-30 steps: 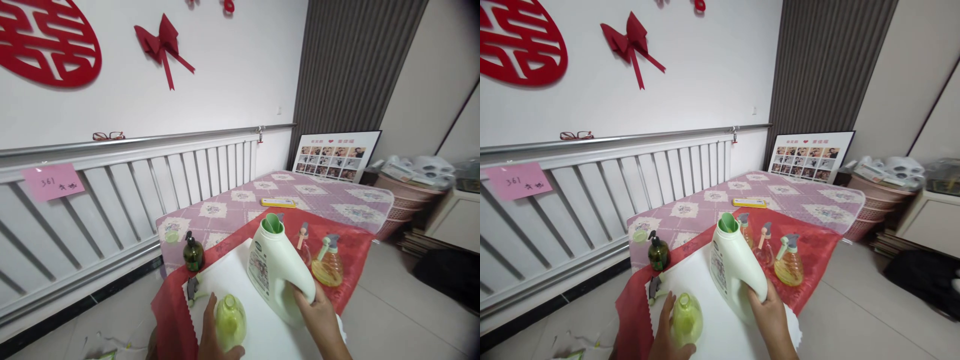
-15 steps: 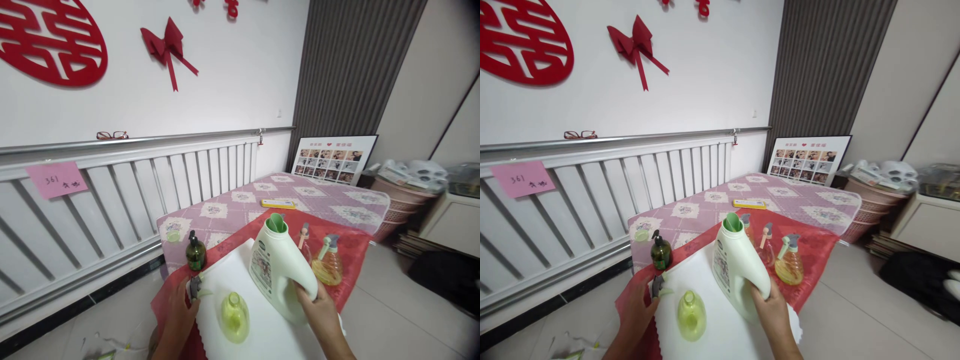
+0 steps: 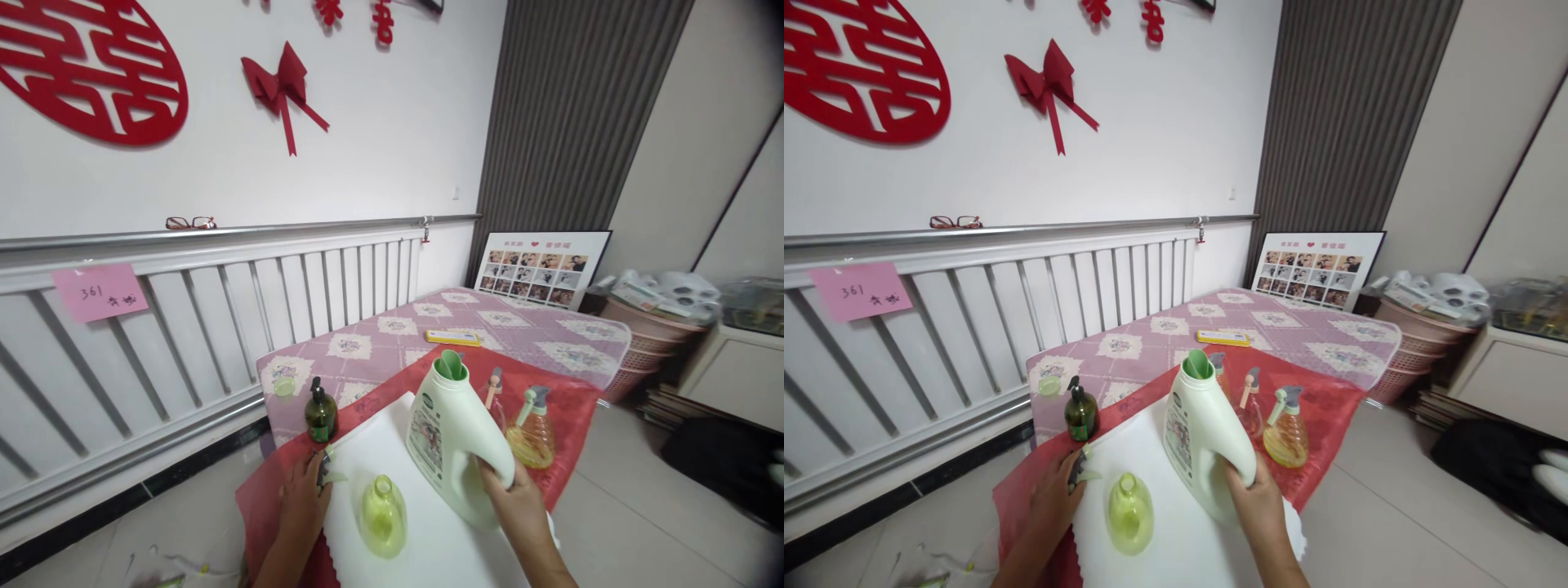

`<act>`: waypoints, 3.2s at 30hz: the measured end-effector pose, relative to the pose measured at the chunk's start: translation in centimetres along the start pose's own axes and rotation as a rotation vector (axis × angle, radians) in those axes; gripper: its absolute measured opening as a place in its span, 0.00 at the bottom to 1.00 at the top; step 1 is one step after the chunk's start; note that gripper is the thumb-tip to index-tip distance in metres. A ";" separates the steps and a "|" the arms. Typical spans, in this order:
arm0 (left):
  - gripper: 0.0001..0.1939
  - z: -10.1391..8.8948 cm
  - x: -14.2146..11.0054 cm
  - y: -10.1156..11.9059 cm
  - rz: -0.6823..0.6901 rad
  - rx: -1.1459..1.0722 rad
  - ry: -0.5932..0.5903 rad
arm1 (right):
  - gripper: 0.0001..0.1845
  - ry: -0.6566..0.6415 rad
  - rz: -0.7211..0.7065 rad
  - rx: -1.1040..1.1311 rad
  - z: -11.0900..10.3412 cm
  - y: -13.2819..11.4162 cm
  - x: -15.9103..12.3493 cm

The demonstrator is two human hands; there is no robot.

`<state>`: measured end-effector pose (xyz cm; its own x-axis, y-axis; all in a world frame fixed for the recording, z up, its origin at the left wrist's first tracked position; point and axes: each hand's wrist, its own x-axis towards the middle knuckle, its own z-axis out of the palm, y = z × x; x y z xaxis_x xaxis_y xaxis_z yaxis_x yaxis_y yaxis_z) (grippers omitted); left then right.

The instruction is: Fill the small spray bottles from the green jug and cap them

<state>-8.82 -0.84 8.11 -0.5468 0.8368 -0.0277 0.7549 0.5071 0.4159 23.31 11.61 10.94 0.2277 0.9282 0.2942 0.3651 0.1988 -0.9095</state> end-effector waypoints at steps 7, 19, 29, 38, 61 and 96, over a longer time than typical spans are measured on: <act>0.30 0.6 0.7 -0.5 -0.025 0.027 -0.001 | 0.23 0.006 -0.007 -0.005 0.0 0.4 0.1; 0.36 -0.1 1.6 0.4 0.020 0.066 -0.044 | 0.25 0.035 -0.035 0.017 0.6 1.2 0.1; 0.36 -1.0 2.0 0.6 0.021 0.096 -0.117 | 0.24 0.038 -0.035 0.015 0.7 1.7 0.5; 0.34 -0.7 1.5 -0.8 0.036 0.025 -0.023 | 0.24 0.041 -0.029 -0.001 0.4 1.2 0.4; 0.34 -3.5 -1.3 0.2 0.325 -0.367 0.300 | 0.21 -0.032 -0.046 0.028 -0.4 -1.3 0.0; 0.15 -11.3 -5.6 7.8 1.284 0.444 0.776 | 0.10 -0.797 -0.394 -0.359 -1.1 -19.3 -8.2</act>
<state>-3.93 -3.88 21.80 0.5824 0.5047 0.6373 0.8105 -0.3004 -0.5028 15.42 -0.20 26.43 -0.6034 0.7825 0.1533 0.5690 0.5573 -0.6047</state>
